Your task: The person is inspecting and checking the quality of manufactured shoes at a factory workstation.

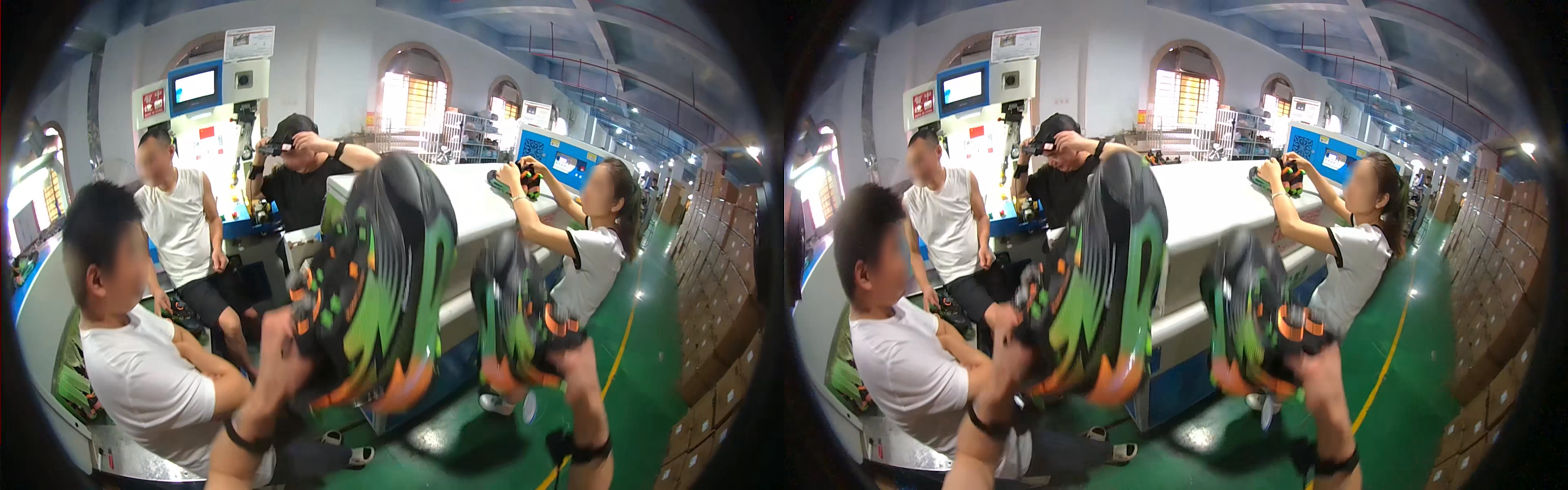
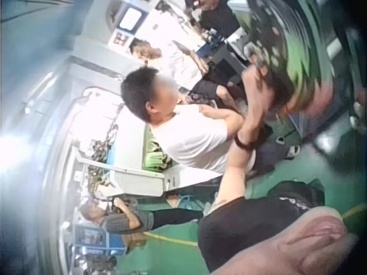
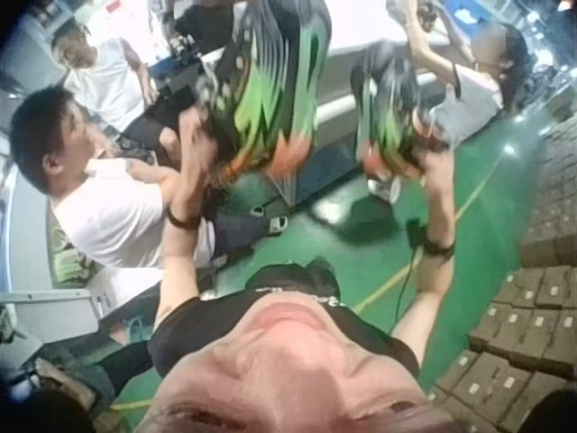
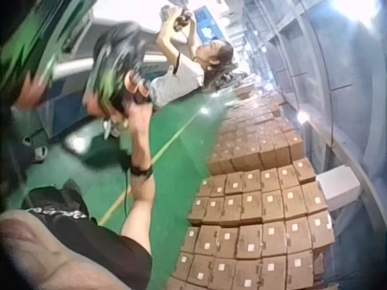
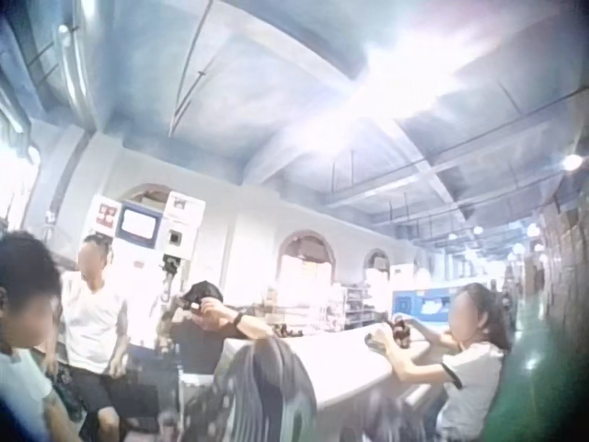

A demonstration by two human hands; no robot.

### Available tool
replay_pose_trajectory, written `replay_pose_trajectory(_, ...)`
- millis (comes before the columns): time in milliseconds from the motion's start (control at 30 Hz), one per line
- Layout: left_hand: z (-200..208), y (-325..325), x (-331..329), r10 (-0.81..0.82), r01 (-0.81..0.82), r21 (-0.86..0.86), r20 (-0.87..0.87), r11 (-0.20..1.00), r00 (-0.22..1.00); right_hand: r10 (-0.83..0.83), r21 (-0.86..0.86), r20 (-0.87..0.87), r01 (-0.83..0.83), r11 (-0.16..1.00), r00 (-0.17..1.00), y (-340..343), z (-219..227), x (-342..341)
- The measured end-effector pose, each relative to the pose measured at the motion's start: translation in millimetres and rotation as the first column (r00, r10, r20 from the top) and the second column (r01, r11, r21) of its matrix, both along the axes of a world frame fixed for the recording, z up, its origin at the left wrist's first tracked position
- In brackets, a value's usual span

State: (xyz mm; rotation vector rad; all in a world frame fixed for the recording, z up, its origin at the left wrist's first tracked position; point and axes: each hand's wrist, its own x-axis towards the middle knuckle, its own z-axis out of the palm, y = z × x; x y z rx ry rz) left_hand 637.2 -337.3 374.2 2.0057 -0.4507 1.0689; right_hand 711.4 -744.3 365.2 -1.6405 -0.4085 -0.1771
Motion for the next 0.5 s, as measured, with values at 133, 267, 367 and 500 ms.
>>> replay_pose_trajectory(133,73,26,150,0.205,-0.206,0.252,0.029,0.946,0.978,0.002,-0.101,0.103,0.008,0.995,0.995,-4,86,179)
replay_pose_trajectory(267,114,4,278,0.427,-0.372,0.387,-0.063,0.844,0.902,-0.171,-0.542,0.231,0.273,0.795,0.958,-1,145,353)
replay_pose_trajectory(367,127,-40,365,0.597,-0.471,0.405,-0.279,0.783,0.752,-0.022,-0.798,0.489,0.458,0.392,0.872,24,148,461)
replay_pose_trajectory(500,122,-74,467,0.631,-0.35,0.551,-0.482,0.758,0.608,-0.316,-0.735,0.292,0.423,0.529,0.903,62,106,557)
